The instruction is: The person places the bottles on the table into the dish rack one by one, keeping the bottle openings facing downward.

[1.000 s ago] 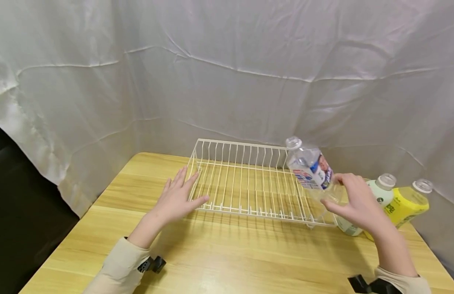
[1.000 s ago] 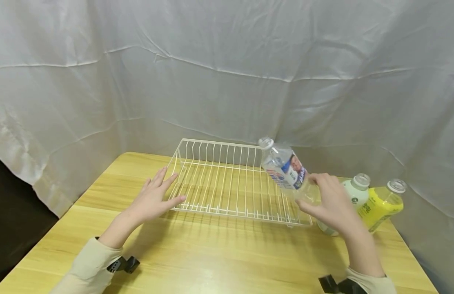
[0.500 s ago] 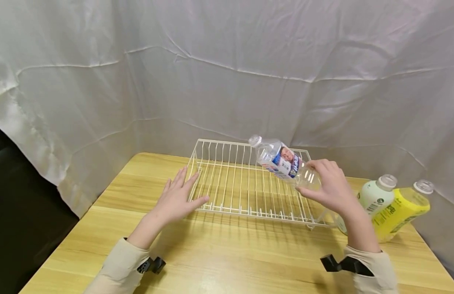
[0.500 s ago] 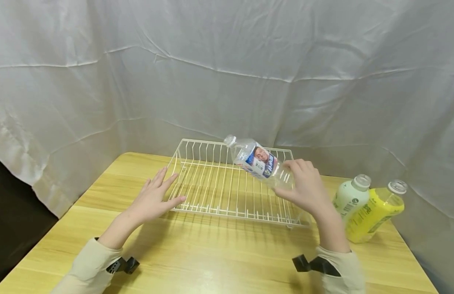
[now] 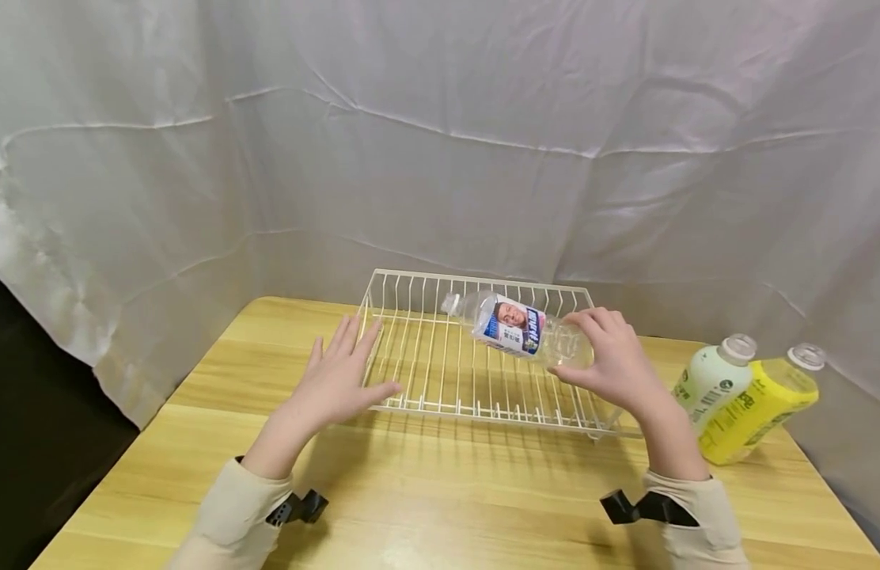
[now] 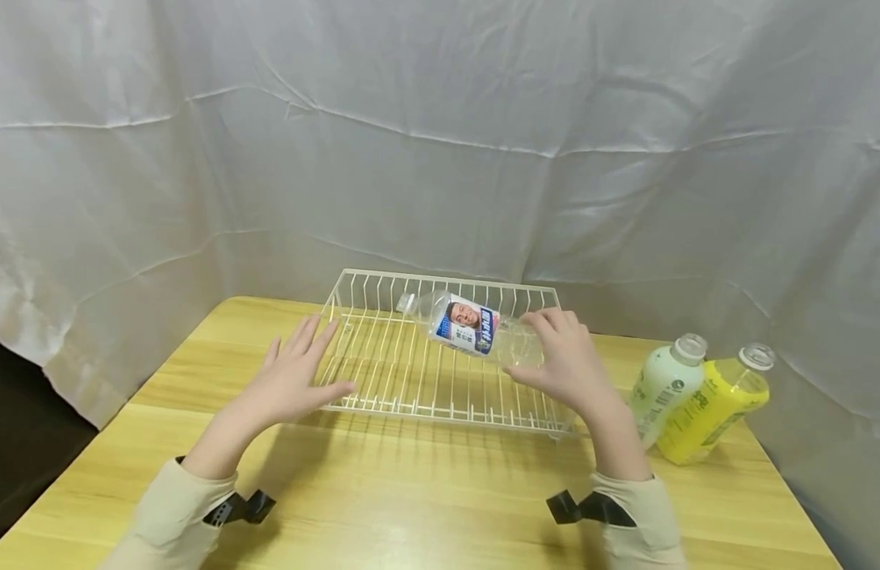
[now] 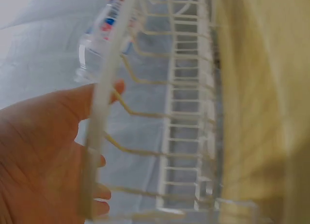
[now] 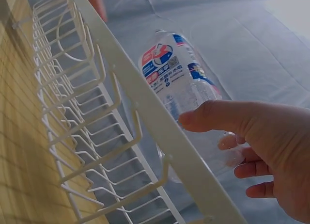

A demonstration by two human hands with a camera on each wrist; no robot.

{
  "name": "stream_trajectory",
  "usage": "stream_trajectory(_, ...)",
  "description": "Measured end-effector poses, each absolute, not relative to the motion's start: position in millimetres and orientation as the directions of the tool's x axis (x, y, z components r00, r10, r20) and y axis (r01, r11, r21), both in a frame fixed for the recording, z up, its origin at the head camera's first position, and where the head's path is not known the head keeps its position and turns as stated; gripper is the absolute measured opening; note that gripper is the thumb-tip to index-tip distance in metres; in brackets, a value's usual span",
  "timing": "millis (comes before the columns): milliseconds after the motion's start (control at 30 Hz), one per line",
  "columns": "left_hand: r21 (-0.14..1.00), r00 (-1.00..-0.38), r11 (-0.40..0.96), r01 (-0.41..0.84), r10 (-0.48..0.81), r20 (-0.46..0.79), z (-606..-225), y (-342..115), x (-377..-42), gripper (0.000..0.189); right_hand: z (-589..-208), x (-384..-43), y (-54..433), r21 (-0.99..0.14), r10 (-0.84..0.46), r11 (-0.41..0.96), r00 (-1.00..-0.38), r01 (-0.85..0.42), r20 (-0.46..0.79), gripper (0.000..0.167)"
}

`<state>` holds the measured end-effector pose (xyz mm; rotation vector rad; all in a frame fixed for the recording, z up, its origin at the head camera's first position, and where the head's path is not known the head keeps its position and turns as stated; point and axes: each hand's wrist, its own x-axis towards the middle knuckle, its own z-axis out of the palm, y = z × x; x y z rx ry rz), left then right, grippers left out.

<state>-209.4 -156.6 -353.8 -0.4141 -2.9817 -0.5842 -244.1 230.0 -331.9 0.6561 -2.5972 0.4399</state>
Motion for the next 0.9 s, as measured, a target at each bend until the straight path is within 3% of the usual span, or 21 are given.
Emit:
stream_trajectory(267,0.309,-0.918,0.870,0.383,0.324,0.227,-322.9,-131.7,-216.9,0.101,-332.7,-242.3,224.7,-0.174,-0.385,0.852,-0.815,-0.495,0.432,0.069)
stream_trajectory(633,0.308,-0.880,0.838,0.452,0.360,0.311,-307.5,-87.4,-223.8,0.092,-336.5,-240.0,221.3,-0.129,-0.436,0.830,-0.776,-0.542,0.455,0.071)
stream_trajectory(900,0.163,-0.825,0.845,0.509,0.426,0.371,-321.6,-71.6,-226.0,0.091,-335.4,-237.2,216.4,-0.096,-0.470,0.807,-0.734,-0.582,0.490,0.071)
